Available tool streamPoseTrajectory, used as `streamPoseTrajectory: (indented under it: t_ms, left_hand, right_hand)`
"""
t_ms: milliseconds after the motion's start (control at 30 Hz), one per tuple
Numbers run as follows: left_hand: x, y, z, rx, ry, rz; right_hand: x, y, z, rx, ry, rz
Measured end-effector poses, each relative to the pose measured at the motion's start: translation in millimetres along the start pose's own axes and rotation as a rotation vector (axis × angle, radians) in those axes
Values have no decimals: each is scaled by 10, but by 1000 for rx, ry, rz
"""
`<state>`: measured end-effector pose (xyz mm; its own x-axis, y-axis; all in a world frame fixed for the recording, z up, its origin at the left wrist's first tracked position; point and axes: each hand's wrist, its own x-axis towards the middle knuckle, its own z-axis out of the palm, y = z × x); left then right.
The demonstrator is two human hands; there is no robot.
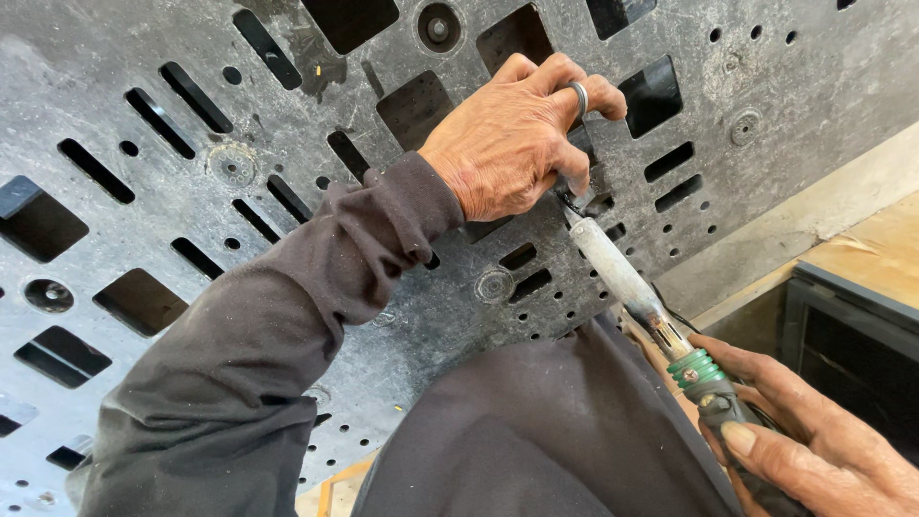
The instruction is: The person uses a soldering iron to apply solder to several square cutouts on a perforated metal sheet. They then use a utility knife to scrape and smooth the soldered areas.
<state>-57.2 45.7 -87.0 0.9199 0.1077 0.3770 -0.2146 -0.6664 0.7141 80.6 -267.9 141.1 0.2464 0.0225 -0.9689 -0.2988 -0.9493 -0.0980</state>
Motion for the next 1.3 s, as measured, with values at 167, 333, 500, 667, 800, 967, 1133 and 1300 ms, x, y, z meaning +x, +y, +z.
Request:
streamPoseTrajectory:
  t_ms: [167,333,500,667,800,967,1133,1300]
  left_hand:
    - [-1,-9,9,-6,7,-4]
    - [0,-24,21,-8,8,0]
    - [2,-37,33,-6,8,-11]
    - [1,-50,34,9,16,4]
    - [5,-40,38,-4,-9,-20]
    - [21,-39,47,40,4,-19]
    - [20,-57,55,21,0,-24]
    - [13,-73,68,27,14,-20]
  right_hand:
    - [-21,-13,24,-21,3,-7]
    - [22,10,9,-24,19,34]
    - [41,31,-50,14,-1,11]
    - [110,-51,-177,-89,-77,53]
    - [103,-66,-249,-77,28,203]
    - [117,-62,-343,-1,-23,126]
    - [144,-56,-424,-11,-67,56]
    - [212,-75,-432,-17,-19,157]
